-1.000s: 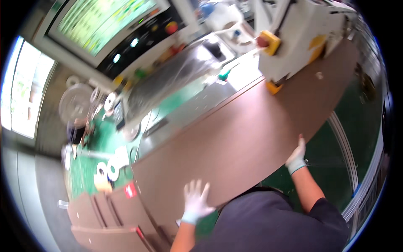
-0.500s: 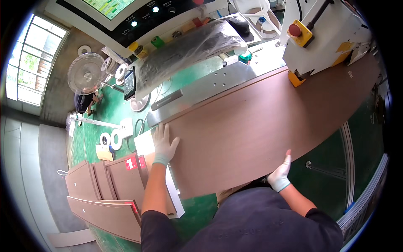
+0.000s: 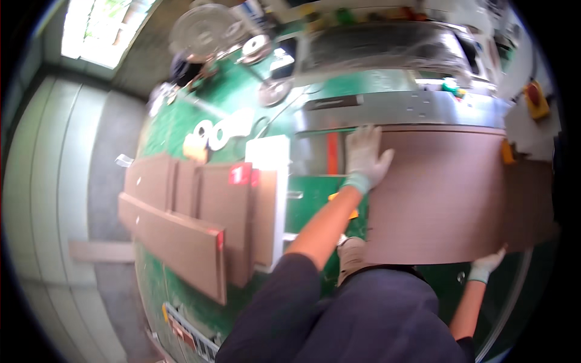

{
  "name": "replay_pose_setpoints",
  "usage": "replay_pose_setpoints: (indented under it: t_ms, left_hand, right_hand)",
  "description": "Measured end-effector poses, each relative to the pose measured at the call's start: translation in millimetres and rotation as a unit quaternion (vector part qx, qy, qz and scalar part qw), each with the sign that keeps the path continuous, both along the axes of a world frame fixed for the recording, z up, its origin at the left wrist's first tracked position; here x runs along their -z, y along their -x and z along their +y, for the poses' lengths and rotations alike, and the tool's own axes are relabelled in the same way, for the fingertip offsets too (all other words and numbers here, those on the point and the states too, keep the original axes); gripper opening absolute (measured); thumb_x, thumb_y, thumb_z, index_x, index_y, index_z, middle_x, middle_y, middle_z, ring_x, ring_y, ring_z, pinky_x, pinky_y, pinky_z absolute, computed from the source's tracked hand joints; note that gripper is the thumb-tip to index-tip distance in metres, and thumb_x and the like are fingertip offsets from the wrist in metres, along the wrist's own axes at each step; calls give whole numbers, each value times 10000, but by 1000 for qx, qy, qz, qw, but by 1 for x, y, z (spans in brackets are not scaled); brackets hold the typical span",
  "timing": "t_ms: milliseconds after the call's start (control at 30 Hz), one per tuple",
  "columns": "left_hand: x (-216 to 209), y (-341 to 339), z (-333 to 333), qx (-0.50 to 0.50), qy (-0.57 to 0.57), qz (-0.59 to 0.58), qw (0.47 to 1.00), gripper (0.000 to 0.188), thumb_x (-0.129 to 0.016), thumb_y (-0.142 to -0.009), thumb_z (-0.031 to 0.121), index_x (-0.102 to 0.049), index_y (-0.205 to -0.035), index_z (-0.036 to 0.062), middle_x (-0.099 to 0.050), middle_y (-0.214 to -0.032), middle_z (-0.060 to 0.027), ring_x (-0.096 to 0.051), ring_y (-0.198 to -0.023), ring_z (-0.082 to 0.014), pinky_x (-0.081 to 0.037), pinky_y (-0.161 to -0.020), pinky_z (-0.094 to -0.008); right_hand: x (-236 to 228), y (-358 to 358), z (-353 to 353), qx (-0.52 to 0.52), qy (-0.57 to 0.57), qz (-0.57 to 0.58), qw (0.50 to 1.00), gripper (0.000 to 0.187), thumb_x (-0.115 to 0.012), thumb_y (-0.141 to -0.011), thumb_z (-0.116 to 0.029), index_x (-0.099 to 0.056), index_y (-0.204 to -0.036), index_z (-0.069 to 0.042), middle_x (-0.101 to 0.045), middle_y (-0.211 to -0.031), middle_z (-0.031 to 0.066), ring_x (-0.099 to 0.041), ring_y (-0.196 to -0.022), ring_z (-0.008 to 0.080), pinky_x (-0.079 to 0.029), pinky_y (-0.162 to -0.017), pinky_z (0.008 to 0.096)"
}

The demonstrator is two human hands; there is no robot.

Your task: The person picks up large wooden panels from a stack, carries them to an edge-banding machine, and feeds them into the machine one by one.

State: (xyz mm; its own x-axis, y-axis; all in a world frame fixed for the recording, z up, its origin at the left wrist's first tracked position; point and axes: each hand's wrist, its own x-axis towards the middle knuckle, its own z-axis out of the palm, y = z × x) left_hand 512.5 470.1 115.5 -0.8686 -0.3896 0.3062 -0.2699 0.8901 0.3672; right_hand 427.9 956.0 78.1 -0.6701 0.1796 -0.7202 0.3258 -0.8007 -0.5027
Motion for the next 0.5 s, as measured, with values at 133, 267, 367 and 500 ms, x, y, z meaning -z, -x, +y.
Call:
replay_pose_setpoints:
  t_ms: [133,267,367,500]
  left_hand:
    - [5,-4,-3,-37,41,19,998,709,-562,-962,438,-451,-1478,-35,-469,-1528,-237,-385,-1437,-448,-282,-1196,-557]
    - [-6,18,10,-17,40,26,999,351,-631,-854,332,-618,-1057,47,-658,-1019,-189,-624,-987,-403,-497,-830,-532]
    - [7,16,7,23,59,11,998,346,-645,-810,292,-661,-1045,38,-661,-1049,-192,-622,-997,-409,-495,-839,-547]
    - [19,13,15,5,102,-49,994,552,-645,-916,407,-609,-1313,26,-589,-1384,-204,-496,-1334,-406,-362,-1129,-537]
  right_hand:
    - [-30,-19,-41,6,6,-24,1000,692,-451,-1036,-565,-477,-1542,-93,-511,-1564,121,-465,-1437,350,-330,-1227,521]
    - [-13,-76,-77,-30,117,-29,992,675,-586,-974,-569,-567,-1463,-105,-578,-1503,103,-511,-1386,342,-362,-1206,517]
    - [-17,-76,-98,-60,110,-24,992,765,-632,-908,-645,-547,-1465,-127,-553,-1509,64,-493,-1359,326,-367,-1172,523]
    - [-11,-45,-63,-22,42,-11,999,679,-508,-983,-644,-559,-1444,-149,-583,-1457,40,-517,-1328,300,-399,-1135,488]
